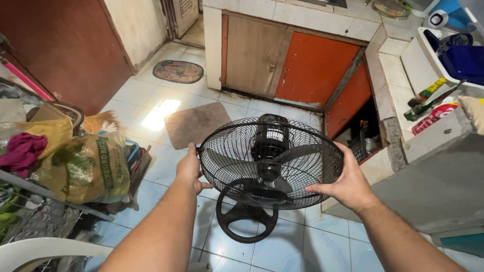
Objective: The person assembles a standing fan by attaching the fan blades to the motor hub, securing them with a nut, and then fitting the front and rear wire cages. The task is performed by hand in a cluttered indoor room.
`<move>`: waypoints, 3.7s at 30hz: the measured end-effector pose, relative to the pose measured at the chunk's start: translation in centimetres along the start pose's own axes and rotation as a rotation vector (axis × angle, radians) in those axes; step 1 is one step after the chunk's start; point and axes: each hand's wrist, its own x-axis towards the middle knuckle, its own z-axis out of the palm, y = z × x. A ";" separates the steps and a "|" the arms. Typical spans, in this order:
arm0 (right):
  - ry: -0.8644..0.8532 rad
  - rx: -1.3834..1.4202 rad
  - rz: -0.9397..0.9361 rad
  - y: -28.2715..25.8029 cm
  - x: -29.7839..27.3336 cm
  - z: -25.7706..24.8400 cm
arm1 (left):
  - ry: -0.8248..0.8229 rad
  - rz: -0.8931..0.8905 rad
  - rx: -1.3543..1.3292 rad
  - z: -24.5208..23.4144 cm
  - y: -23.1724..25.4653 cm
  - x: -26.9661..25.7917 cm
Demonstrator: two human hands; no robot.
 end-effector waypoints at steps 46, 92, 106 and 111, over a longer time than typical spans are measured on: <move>0.009 0.028 0.008 0.1 0.4 -0.2 | 0.061 -0.187 -0.137 0.1 1.7 -0.7; 0.126 0.429 0.363 8.4 -4.6 3.0 | -0.001 -0.025 -0.137 -3.8 -10.7 6.9; 0.061 0.593 0.586 14.1 -5.4 6.9 | -0.084 -0.122 -0.258 -2.7 -15.4 11.0; 0.036 0.580 0.644 14.5 -5.1 7.6 | -0.115 -0.169 -0.285 -2.6 -16.5 12.9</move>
